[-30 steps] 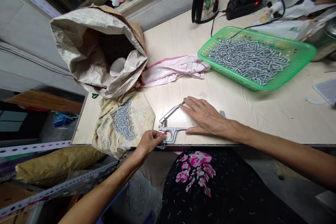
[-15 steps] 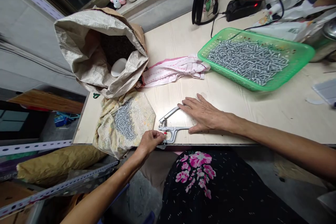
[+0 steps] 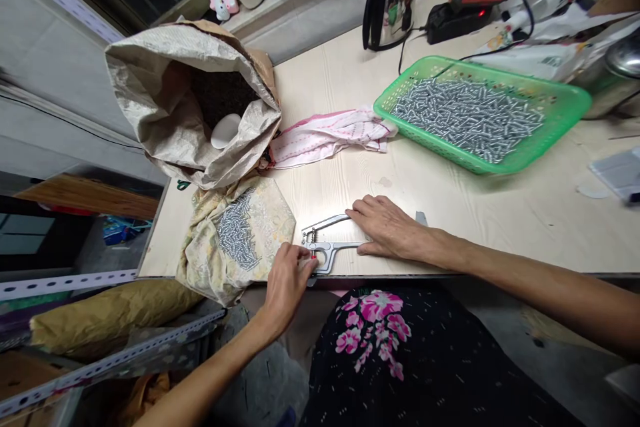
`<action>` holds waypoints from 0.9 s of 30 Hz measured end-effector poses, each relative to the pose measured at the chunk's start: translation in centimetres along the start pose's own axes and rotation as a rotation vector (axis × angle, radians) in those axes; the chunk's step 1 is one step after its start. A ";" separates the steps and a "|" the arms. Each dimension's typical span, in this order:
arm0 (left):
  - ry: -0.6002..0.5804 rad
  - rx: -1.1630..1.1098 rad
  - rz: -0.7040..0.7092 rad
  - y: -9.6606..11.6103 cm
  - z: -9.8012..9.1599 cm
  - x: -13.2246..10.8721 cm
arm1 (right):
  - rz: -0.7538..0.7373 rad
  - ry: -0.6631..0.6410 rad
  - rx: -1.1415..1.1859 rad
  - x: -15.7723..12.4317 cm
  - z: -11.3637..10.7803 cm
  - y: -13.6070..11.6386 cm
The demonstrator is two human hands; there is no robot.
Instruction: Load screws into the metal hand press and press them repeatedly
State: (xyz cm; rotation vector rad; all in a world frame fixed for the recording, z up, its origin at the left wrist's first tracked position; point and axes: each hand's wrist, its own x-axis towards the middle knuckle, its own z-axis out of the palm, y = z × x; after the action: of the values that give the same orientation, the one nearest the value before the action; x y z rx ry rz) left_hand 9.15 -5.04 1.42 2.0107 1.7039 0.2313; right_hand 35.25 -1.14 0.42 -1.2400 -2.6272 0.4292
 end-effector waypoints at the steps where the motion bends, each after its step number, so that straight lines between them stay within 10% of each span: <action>1: 0.044 0.056 0.114 0.7 0.2 0.0 | 0.004 -0.004 0.012 0.0 0.0 -0.1; 8: -0.127 0.261 0.632 4.0 1.8 5.2 | 0.053 -0.006 0.080 -0.2 0.6 -0.1; 27: -0.087 0.312 0.543 4.3 3.1 6.9 | 0.039 0.091 0.020 0.5 3.2 1.2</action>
State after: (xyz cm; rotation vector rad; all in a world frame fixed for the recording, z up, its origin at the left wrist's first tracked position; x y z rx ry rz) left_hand 15.64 0.38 -0.50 2.6478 1.1634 0.0541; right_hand 34.80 -0.56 -2.97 -1.2760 -2.5208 0.3954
